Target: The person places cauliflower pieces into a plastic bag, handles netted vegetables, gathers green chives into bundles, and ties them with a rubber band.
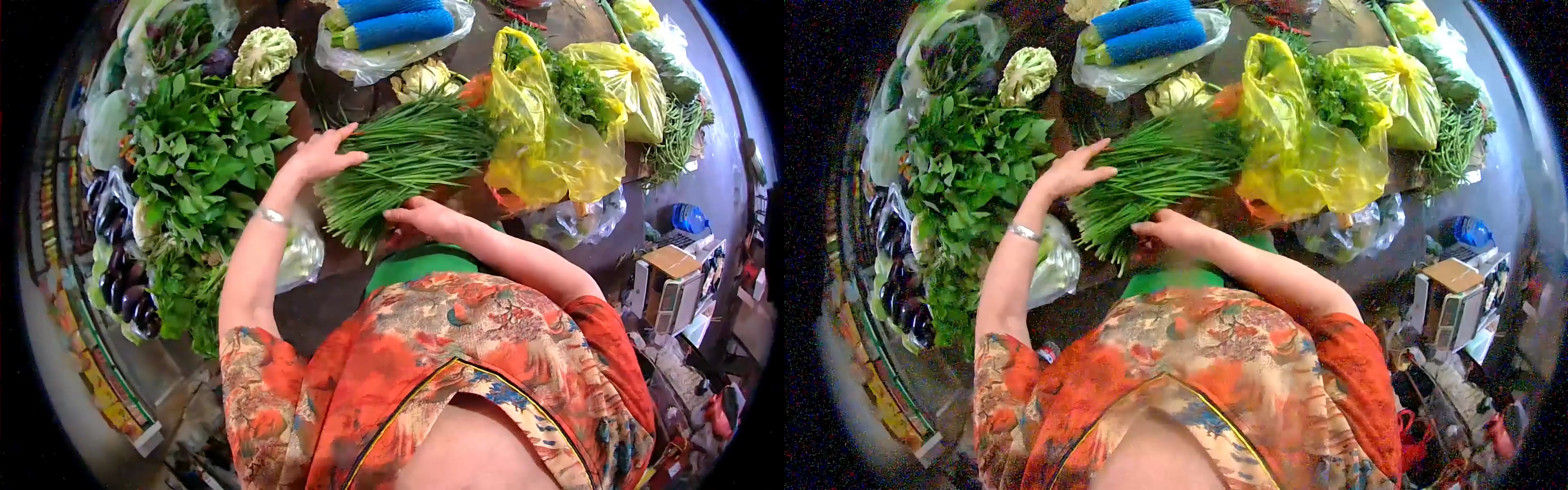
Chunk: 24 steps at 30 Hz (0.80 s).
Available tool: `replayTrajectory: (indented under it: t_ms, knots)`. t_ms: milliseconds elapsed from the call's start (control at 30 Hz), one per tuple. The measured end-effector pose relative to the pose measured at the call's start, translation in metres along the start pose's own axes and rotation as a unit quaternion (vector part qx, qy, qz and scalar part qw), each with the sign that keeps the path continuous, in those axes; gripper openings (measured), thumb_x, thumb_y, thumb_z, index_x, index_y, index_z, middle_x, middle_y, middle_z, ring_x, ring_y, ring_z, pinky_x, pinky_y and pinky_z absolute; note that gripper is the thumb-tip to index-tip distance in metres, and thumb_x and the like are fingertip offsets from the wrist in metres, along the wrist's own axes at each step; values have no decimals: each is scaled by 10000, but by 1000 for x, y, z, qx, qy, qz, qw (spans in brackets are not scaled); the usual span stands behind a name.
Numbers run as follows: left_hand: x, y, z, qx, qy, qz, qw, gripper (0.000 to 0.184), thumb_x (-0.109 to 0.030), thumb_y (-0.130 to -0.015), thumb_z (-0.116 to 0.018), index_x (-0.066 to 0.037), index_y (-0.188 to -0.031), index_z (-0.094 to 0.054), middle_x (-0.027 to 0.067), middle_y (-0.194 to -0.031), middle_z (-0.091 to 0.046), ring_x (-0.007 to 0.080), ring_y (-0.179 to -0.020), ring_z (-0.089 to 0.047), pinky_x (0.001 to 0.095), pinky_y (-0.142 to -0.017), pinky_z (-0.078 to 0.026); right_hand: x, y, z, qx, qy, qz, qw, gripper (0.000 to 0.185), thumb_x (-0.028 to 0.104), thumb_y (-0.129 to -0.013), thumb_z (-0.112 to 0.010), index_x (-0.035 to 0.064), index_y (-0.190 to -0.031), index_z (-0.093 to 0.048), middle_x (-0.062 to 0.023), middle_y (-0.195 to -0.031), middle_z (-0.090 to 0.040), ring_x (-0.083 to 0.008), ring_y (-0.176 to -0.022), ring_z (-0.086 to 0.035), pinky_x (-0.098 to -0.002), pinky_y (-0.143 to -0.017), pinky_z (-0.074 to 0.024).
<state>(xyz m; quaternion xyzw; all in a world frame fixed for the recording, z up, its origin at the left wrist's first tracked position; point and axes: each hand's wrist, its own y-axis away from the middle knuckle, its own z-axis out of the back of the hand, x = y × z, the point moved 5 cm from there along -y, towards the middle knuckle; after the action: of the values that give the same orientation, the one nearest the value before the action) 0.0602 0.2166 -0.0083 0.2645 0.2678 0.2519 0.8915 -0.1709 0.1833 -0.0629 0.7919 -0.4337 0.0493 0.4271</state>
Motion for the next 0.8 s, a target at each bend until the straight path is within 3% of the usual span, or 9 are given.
replayTrajectory:
  t_ms: [33,67,233,300,367,433,533,667,800]
  knots:
    - [-9,7,7,-29,-7,39,999,941,-616,-783,-687,-201,-1546,-324,176,-1473,-477,386,-1363,-429,577,-1119,-275,3,2,2,13,40,27,999,364,303,-970,-629,-11,-1151,-593,-119,-992,-711,-204,-812,-697,-335,-704,-566]
    - [-18,15,9,-22,-9,87,996,991,-606,-791,-700,-225,-1578,-234,179,-1554,-372,373,-1442,-326,539,-1170,-198,5,3,3,26,80,52,995,364,295,-980,-611,-6,-1181,-568,-112,-994,-708,-198,-801,-704,-308,-681,-577]
    - [-86,65,-1,-133,-124,-65,981,1415,-739,-455,-808,-295,-1595,-97,148,-1630,-199,372,-1506,-143,672,-1143,-86,2,5,6,18,31,-13,999,296,232,-956,-649,-17,-1111,-609,-108,-930,-681,-209,-806,-670,-347,-735,-539]
    - [-98,69,-27,-115,-169,-86,975,1411,-680,-449,-841,-286,-1593,-115,174,-1630,-156,411,-1499,-118,710,-1117,-127,-7,-6,18,14,112,-21,993,345,228,-930,-661,-19,-1164,-604,-114,-896,-645,-213,-817,-644,-353,-716,-516]
    - [-97,64,-54,-98,-229,-72,966,1409,-574,-449,-898,-270,-1590,-128,195,-1626,-128,448,-1482,-139,728,-1091,-189,-17,-26,31,85,232,78,966,376,257,-893,-672,2,-1166,-626,-103,-903,-620,-192,-872,-602,-345,-724,-492]
    - [-88,56,-63,-135,-218,-57,965,1408,-524,-470,-909,-270,-1592,-96,149,-1634,-141,403,-1489,-160,709,-1099,-201,-4,-9,23,70,207,26,976,386,272,-886,-673,6,-1164,-637,-104,-934,-630,-181,-902,-594,-339,-739,-491]
    - [-75,47,-55,-136,-164,-38,976,1366,-396,-506,-907,-272,-1592,-88,72,-1640,-174,309,-1494,-203,643,-1112,-241,8,10,28,26,209,63,975,327,228,-963,-606,0,-1197,-597,-84,-1069,-679,-167,-862,-663,-296,-750,-558]
    - [-62,39,-39,-135,-97,-62,984,1299,-302,-522,-880,-285,-1588,-139,68,-1630,-207,265,-1479,-245,596,-1077,-275,32,57,60,-44,181,107,977,356,186,-964,-583,52,-1293,-593,-20,-939,-688,-110,-779,-640,-255,-704,-536]
    - [-57,33,-40,-152,-85,-57,983,1231,-268,-535,-846,-274,-1578,-191,72,-1589,-270,284,-1442,-290,575,-1070,-268,69,122,92,-162,286,170,929,311,173,-960,-581,44,-1242,-612,4,-856,-657,-63,-712,-582,-226,-629,-485]
